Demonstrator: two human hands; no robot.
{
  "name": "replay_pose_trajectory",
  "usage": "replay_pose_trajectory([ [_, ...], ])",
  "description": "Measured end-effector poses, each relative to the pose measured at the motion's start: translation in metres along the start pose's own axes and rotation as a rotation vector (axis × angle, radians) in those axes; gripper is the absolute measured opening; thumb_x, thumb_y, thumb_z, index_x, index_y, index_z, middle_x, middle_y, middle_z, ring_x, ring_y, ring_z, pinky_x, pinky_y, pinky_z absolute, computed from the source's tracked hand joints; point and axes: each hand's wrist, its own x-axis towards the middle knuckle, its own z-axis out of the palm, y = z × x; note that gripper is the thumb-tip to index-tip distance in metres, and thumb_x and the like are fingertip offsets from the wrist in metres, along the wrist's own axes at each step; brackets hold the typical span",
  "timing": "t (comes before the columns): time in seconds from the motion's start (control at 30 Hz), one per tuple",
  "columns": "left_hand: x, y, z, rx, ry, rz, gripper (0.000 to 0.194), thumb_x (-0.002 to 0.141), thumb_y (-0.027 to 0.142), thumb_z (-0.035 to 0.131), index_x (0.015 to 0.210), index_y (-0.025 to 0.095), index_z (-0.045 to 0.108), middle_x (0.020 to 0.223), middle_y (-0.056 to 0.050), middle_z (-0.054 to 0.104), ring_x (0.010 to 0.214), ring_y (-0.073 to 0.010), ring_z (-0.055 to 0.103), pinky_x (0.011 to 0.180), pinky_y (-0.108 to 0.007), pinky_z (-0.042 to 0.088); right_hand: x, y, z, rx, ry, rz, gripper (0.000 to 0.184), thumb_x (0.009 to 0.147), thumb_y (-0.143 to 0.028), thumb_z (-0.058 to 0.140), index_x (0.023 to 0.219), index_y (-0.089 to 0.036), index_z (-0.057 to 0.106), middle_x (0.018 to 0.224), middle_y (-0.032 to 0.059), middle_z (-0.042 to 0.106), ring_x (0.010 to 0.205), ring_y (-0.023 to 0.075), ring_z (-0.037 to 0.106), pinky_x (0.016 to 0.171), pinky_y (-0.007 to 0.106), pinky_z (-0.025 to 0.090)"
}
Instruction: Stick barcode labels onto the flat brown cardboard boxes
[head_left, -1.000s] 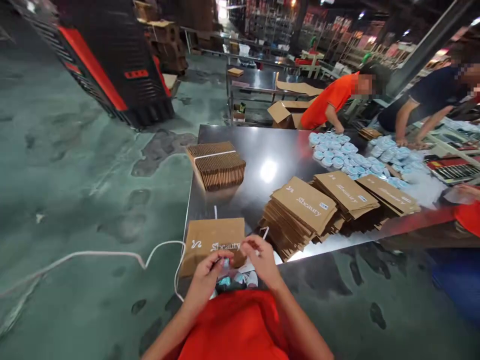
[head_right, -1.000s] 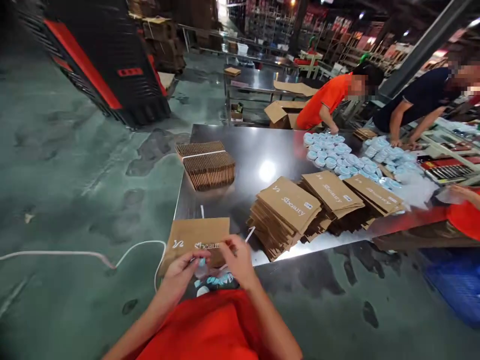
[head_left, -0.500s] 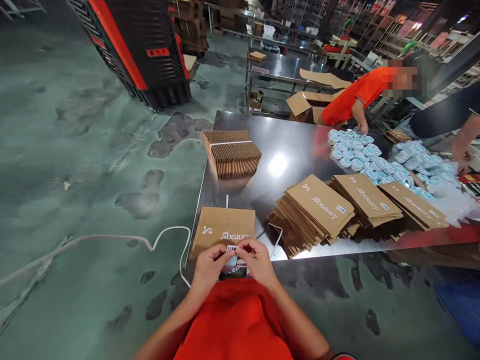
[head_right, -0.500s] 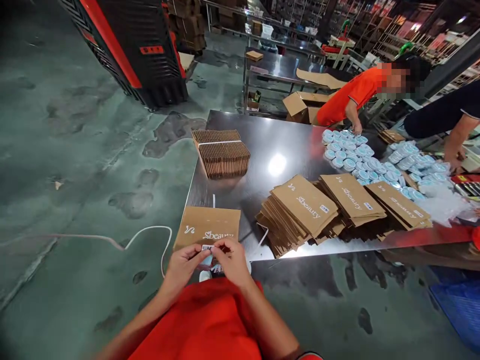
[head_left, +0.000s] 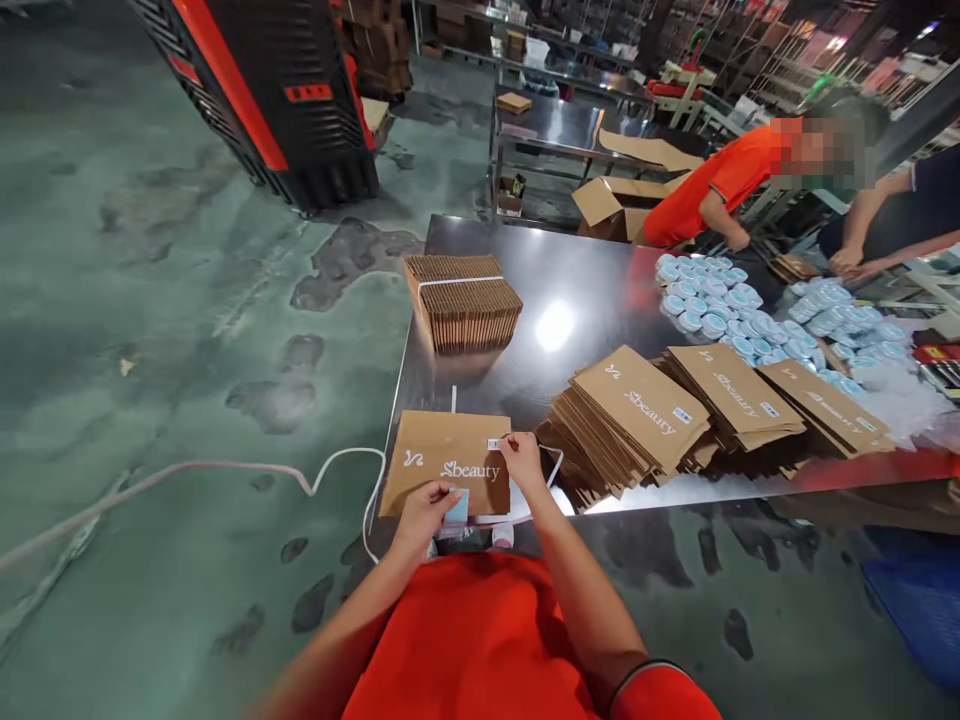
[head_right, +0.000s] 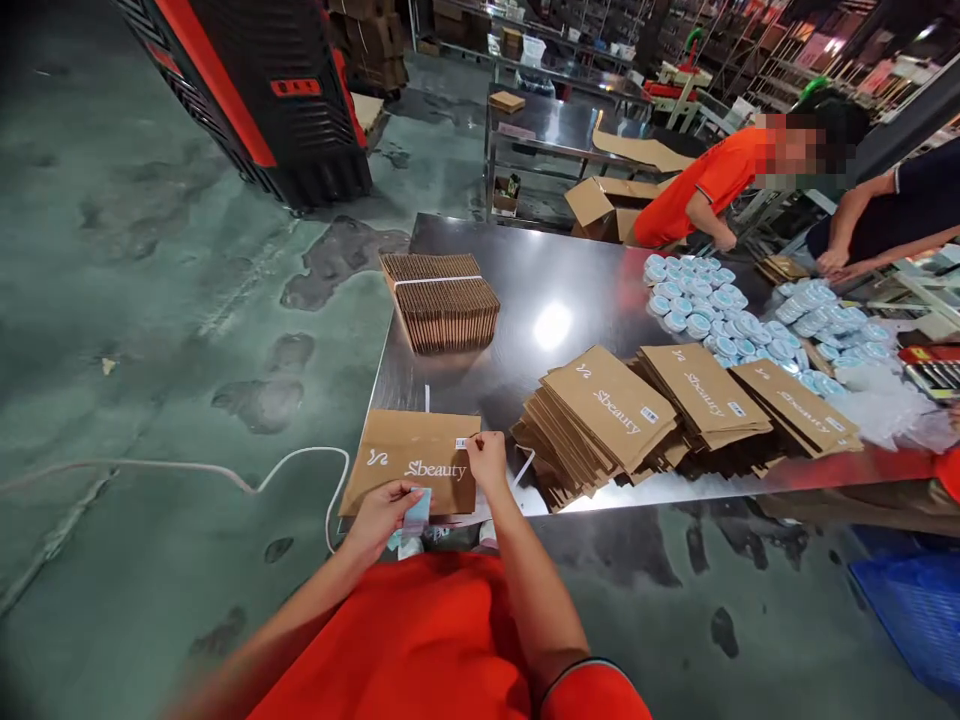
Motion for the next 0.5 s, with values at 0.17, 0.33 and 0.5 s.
replay_pose_trajectory([
  [0.17,0.001,-0.003,-0.001,-0.008,0.016,-0.005,0.035,0.048,0.043,0.077,0.064,0.015,0.064,0.052,0.001,0.064,0.043,-0.0101,0.051,0.041,-0.020,0.033,0.000,0.000,0.002,-0.051,-0.006,-0.010,0.017,0.074,-0.020,0.056,0.058,-0.017,0.058,0.069,0.0040,0.056,0.078,0.0196,0.053,0.074,0.029,0.041],
  [0.33,0.000,-0.001,0.001,-0.017,-0.009,-0.030,0.039,0.047,0.047,0.077,0.065,0.015,0.063,0.058,-0.003,0.068,0.052,-0.0164,0.061,0.049,-0.025,0.044,-0.007,-0.009,0.002,-0.154,0.035,-0.026,0.013,0.076,-0.020,0.057,0.063,-0.018,0.058,0.080,0.0058,0.056,0.073,0.0174,0.053,0.071,0.028,0.041],
  [0.5,0.000,0.000,0.001,-0.009,0.001,-0.033,0.042,0.045,0.048,0.079,0.065,0.015,0.063,0.062,-0.005,0.071,0.049,-0.0152,0.060,0.046,-0.024,0.042,-0.009,-0.012,0.007,-0.227,0.087,0.038,0.024,0.069,-0.037,0.070,0.066,-0.020,0.053,0.076,0.0031,0.055,0.068,0.0181,0.052,0.063,0.028,0.038],
])
